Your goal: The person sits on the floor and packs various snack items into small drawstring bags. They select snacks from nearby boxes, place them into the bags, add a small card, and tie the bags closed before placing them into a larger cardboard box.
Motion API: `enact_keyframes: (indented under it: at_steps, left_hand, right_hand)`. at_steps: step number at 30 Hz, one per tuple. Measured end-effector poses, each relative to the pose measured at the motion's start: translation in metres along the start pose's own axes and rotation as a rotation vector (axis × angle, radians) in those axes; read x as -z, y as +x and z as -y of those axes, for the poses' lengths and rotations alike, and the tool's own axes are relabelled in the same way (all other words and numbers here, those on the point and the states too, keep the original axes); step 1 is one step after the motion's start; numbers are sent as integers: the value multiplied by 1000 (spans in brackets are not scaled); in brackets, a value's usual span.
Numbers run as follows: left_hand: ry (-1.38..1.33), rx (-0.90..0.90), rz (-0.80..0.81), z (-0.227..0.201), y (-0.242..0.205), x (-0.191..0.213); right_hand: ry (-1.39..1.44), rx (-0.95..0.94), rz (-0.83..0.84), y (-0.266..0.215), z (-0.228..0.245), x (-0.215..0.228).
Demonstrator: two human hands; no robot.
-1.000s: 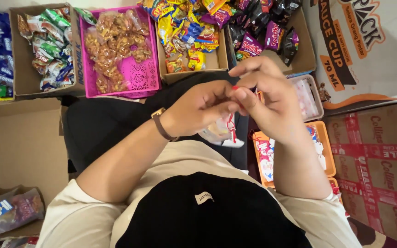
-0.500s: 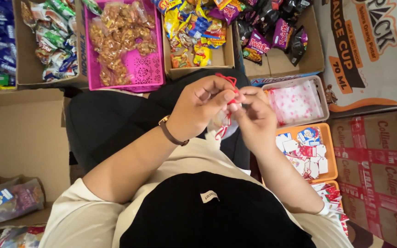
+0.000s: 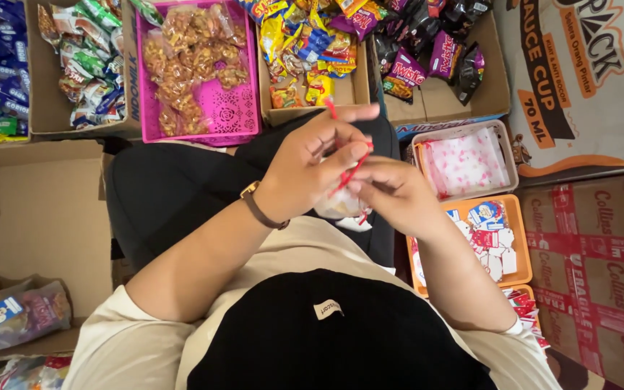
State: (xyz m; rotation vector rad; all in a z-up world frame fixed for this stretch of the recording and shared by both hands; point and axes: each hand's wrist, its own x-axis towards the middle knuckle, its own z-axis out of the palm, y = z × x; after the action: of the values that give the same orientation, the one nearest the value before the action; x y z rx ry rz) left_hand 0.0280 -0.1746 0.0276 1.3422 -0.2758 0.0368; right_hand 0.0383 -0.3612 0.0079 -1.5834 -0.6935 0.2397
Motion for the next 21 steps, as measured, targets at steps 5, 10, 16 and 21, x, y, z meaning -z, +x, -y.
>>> enact_keyframes:
  at_steps: [5,10,16,21]
  left_hand:
    - [58,-3,-30,18,4,11]
    - [51,-66,-21,-4,-1,27]
    - [-195,-83,704,-28,-10,56]
    - [315,58,470,-1,-5,61]
  right_hand:
    - [128,-140,15,-9,-10,3]
    - [220,-271,-59,2,-10,8]
    - [315,-229,-70,5,-38,16]
    - [304,-174,49,11,-19,16]
